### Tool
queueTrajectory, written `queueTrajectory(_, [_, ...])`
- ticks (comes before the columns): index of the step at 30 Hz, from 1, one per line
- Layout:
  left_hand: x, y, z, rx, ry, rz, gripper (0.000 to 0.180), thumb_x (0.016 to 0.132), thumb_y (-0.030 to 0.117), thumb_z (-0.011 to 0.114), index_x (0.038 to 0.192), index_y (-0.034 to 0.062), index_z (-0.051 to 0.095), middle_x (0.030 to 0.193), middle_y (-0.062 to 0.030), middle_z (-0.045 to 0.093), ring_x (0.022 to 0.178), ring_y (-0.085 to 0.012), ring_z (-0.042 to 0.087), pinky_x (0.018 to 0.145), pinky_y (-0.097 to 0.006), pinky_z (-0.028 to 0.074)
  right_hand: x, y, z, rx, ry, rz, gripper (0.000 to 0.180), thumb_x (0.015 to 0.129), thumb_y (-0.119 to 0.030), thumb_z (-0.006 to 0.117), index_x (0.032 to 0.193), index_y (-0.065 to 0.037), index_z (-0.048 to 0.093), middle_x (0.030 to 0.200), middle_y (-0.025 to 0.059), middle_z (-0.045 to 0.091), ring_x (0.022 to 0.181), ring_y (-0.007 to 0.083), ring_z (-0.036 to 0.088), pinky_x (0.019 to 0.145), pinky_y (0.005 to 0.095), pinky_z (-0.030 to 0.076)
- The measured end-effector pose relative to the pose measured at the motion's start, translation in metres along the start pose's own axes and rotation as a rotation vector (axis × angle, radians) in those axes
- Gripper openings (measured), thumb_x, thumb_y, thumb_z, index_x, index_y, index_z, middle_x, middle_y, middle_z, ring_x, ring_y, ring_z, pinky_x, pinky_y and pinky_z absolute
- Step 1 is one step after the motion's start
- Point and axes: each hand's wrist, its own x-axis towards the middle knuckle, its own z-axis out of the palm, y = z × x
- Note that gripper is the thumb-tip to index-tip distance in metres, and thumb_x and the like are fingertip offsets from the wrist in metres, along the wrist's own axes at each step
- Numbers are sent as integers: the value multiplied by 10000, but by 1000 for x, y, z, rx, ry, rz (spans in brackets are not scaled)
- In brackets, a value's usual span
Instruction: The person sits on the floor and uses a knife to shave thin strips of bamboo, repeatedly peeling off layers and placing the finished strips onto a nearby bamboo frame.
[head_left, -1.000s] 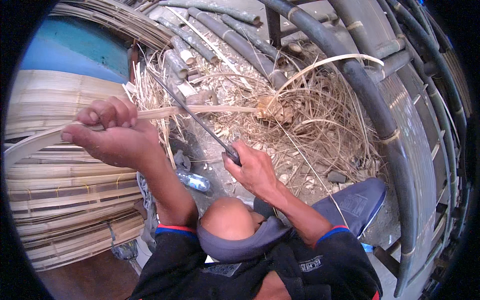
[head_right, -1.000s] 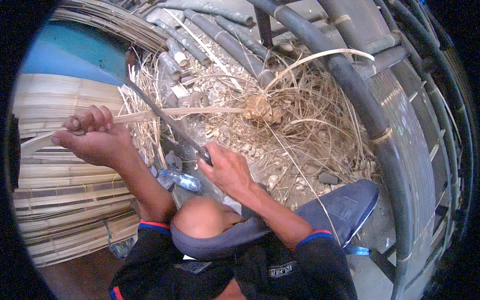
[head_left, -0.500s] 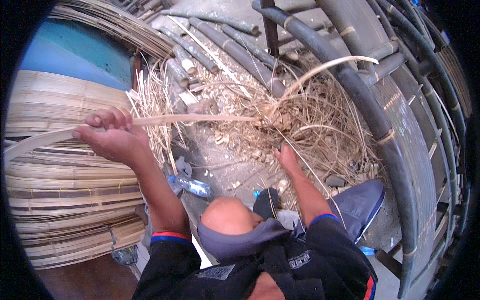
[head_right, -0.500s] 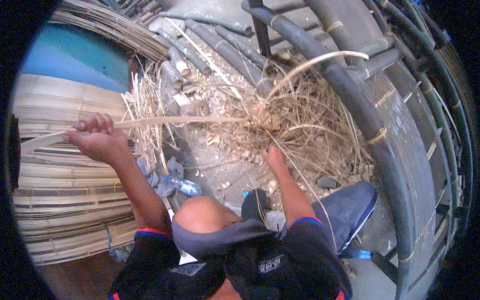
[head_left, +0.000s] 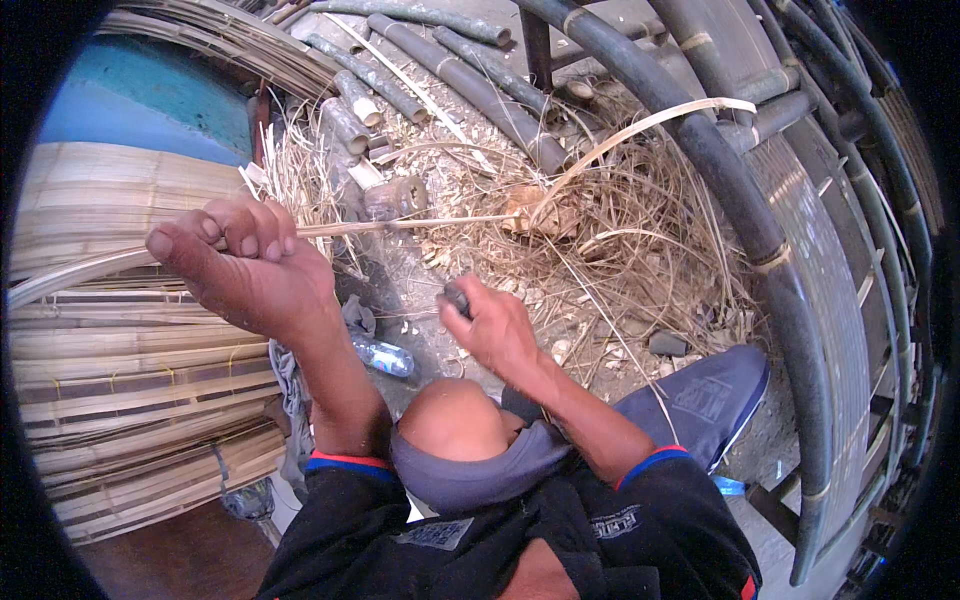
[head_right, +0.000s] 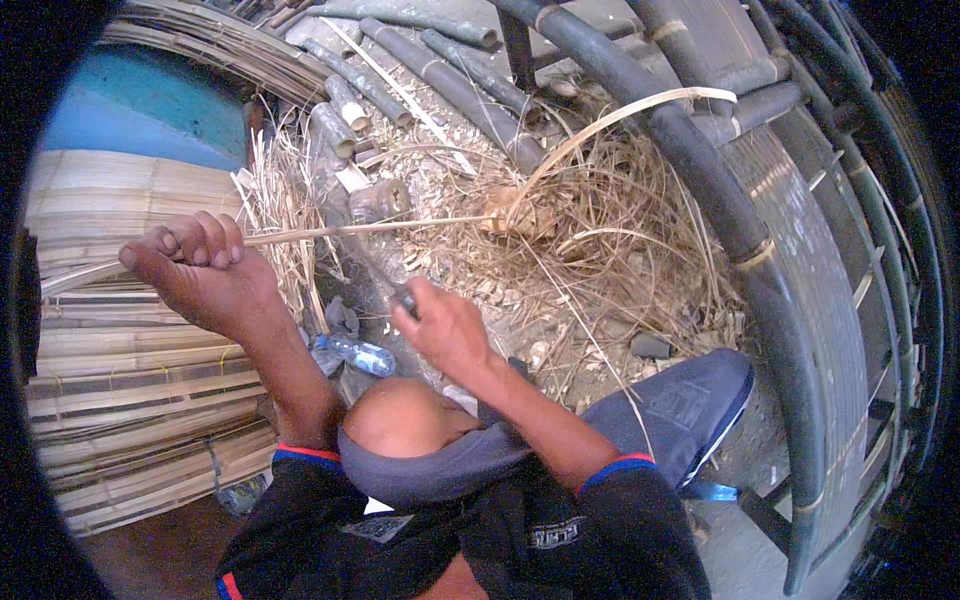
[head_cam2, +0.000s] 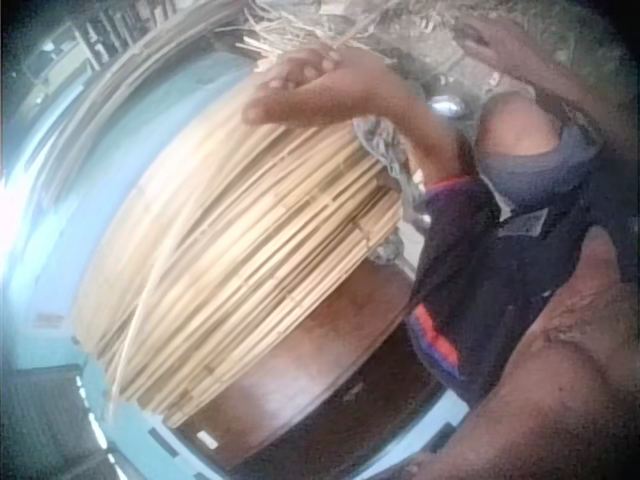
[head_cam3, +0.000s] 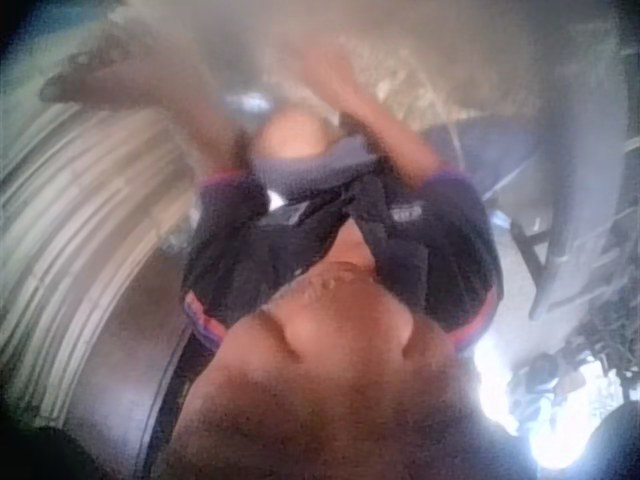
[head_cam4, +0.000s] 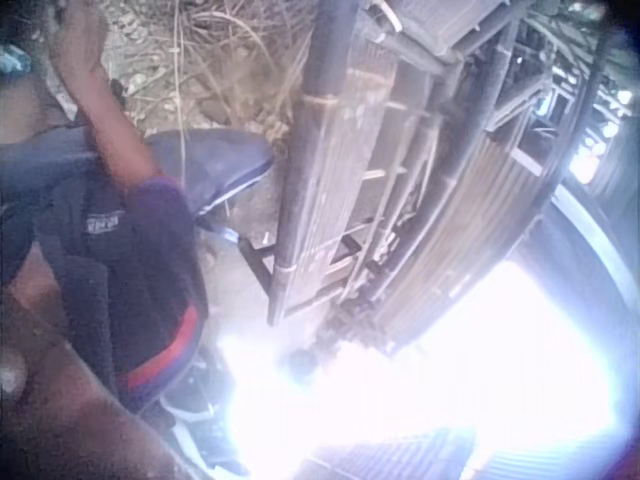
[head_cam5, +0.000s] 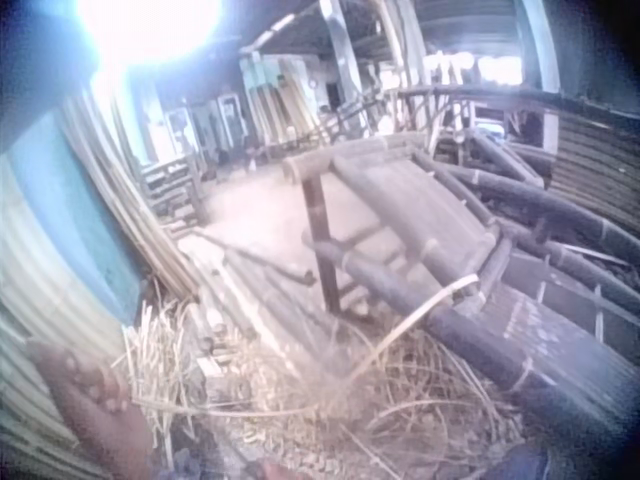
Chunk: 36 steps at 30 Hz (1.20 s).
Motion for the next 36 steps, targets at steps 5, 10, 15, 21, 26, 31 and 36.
queueTrajectory(5, [5, -2, 1, 75, 126, 48, 563, 874, 644, 646, 756, 145, 414, 524, 47, 290, 402, -59, 281, 370, -218, 207, -2, 1, 2, -25, -26, -87, 225, 882, -222, 680, 1003, -49, 604, 748, 194, 667, 667, 368, 677, 582, 450, 529])
queueTrajectory(10, [18, -9, -4, 86, 181, 57, 570, 873, 652, 642, 739, 150, 407, 518, 45, 279, 395, -62, 263, 366, -222, 203, 10, 92, 24, -166, -90, 217, 292, 906, -314, 635, 1051, -61, 635, 794, 224, 688, 717, 398, 685, 646, 489, 539])
queueTrajectory(15, [32, -17, -24, 49, 153, 34, 546, 894, 629, 632, 733, 157, 410, 515, 48, 291, 386, -64, 257, 356, -221, 193, 21, 187, 33, -305, -117, 333, 358, 899, -375, 628, 1017, -37, 634, 819, 251, 692, 766, 442, 683, 698, 542, 533])
queueTrajectory(21, [39, -26, -28, 3, 166, 8, 501, 934, 588, 600, 729, 167, 420, 532, 49, 314, 401, -66, 245, 366, -235, 189, 11, 287, 13, -381, -132, 493, 374, 900, -363, 612, 1019, -11, 652, 861, 261, 696, 831, 452, 682, 747, 532, 536])
queueTrajectory(26, [50, -24, -48, 73, 239, 19, 518, 930, 599, 601, 737, 157, 412, 535, 47, 302, 400, -67, 258, 359, -228, 195, -3, 255, 19, -332, -137, 396, 369, 900, -353, 597, 958, 1, 680, 864, 283, 678, 827, 462, 669, 751, 534, 528])
queueTrajectory(31, [53, -31, -49, -36, 256, -32, 498, 953, 579, 578, 739, 162, 411, 546, 49, 296, 412, -66, 257, 368, -228, 205, -14, 262, 1, -368, -153, 438, 395, 870, -351, 643, 976, 30, 643, 893, 305, 656, 887, 463, 660, 774, 526, 505])
queueTrajectory(36, [81, -15, -66, -154, 336, -165, 445, 988, 515, 559, 761, 158, 420, 564, 44, 300, 435, -64, 273, 388, -223, 235, -15, 290, -9, -455, -156, 325, 390, 880, -368, 638, 921, 20, 634, 772, 242, 673, 741, 403, 679, 670, 490, 517])
